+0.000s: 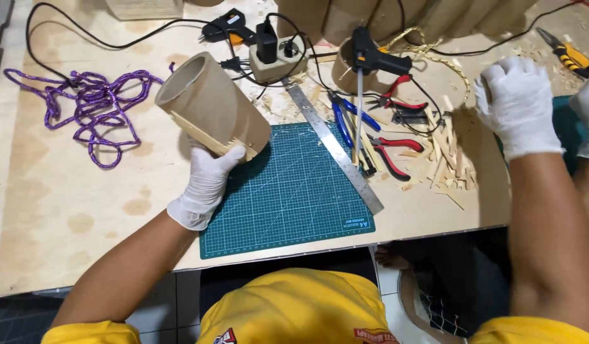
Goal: Assembling a wooden structure by gluing thin wood strips onto a cardboard tube using a hot glue gun.
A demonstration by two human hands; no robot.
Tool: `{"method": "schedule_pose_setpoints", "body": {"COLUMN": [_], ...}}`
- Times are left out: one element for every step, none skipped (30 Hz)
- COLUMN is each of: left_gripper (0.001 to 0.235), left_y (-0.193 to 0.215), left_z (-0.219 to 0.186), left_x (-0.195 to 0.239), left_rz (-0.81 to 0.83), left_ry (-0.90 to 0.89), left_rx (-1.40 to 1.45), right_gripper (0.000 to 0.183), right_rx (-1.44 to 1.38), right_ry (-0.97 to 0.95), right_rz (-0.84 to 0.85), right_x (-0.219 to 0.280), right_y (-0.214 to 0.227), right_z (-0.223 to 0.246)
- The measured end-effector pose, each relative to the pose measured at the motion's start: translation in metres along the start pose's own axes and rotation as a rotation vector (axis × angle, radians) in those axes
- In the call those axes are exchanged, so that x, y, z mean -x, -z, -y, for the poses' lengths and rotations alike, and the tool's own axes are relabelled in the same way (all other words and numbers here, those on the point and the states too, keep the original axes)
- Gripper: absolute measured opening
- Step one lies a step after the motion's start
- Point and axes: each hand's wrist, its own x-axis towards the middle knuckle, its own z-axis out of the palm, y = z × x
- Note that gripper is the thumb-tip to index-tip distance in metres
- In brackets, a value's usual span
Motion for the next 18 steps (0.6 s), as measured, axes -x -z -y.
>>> {"method": "schedule_pose_setpoints", "body": {"left_gripper": [0.076, 0.073, 0.07, 0.07, 0.077, 0.084, 0.084, 0.07, 0.058, 0.058, 0.072, 0.087, 0.087, 0.089, 0.091, 0.091, 0.091, 0.091], "left_y": [-0.001, -0.002, -0.002, -0.001, -0.001, -0.001, -0.001, 0.0, 0.002, 0.001, 0.002, 0.003, 0.001, 0.0, -0.002, -0.004, -0.005, -0.004], "left_z": [0.0, 0.0, -0.001, 0.0, 0.001, 0.002, 0.005, 0.008, 0.011, 0.01, 0.01, 0.01, 0.008, 0.006, 0.005, 0.005, 0.007, 0.009], "left_x": [0.0, 0.0, 0.0, -0.001, 0.0, 0.0, 0.0, 0.0, -0.001, -0.003, -0.003, -0.002, -0.002, -0.001, -0.002, -0.005, -0.004, -0.004], "left_rz": [0.005, -0.002, -0.008, -0.001, 0.011, 0.024, 0.035, -0.011, -0.06, -0.052, -0.014, 0.025, 0.027, 0.033, 0.039, 0.041, 0.058, 0.075], "left_ry": [-0.002, 0.005, 0.013, 0.013, 0.005, -0.002, -0.003, 0.028, 0.056, 0.051, 0.026, 0.002, 0.001, -0.01, -0.028, -0.034, -0.062, -0.09], "left_rx": [0.0, -0.005, -0.013, -0.016, 0.027, 0.069, 0.074, 0.04, 0.007, 0.013, 0.077, 0.141, 0.144, 0.151, 0.158, 0.163, 0.166, 0.17], "right_gripper": [0.02, 0.015, 0.011, 0.011, 0.008, 0.016, 0.016, 0.013, 0.011, 0.011, 0.013, 0.023, 0.023, 0.022, 0.022, 0.022, 0.017, 0.016], "right_rx": [0.002, -0.132, -0.268, -0.268, -0.43, -0.592, -0.584, -0.675, -0.768, -0.759, -0.749, -0.734, -0.73, -0.779, -0.826, -0.821, -0.813, -0.804], "right_ry": [-0.005, -0.061, -0.12, -0.126, -0.125, -0.123, -0.131, -0.195, -0.256, -0.262, -0.352, -0.44, -0.441, -0.546, -0.65, -0.649, -0.68, -0.71], "right_rz": [0.0, 0.03, 0.059, 0.061, 0.104, 0.144, 0.145, 0.227, 0.304, 0.3, 0.137, -0.027, -0.027, -0.031, -0.043, -0.05, 0.056, 0.163], "right_x": [0.013, 0.026, 0.04, 0.054, 0.07, 0.086, 0.113, 0.139, 0.162, 0.19, 0.218, 0.246, 0.239, 0.233, 0.224, 0.214, 0.209, 0.204], "right_y": [0.02, 0.04, 0.059, 0.086, 0.114, 0.142, 0.16, 0.178, 0.196, 0.191, 0.184, 0.177, 0.182, 0.187, 0.189, 0.176, 0.167, 0.157], "right_z": [0.003, 0.005, 0.009, 0.019, 0.029, 0.038, 0.052, 0.067, 0.082, 0.094, 0.107, 0.121, 0.122, 0.122, 0.122, 0.11, 0.101, 0.093]}}
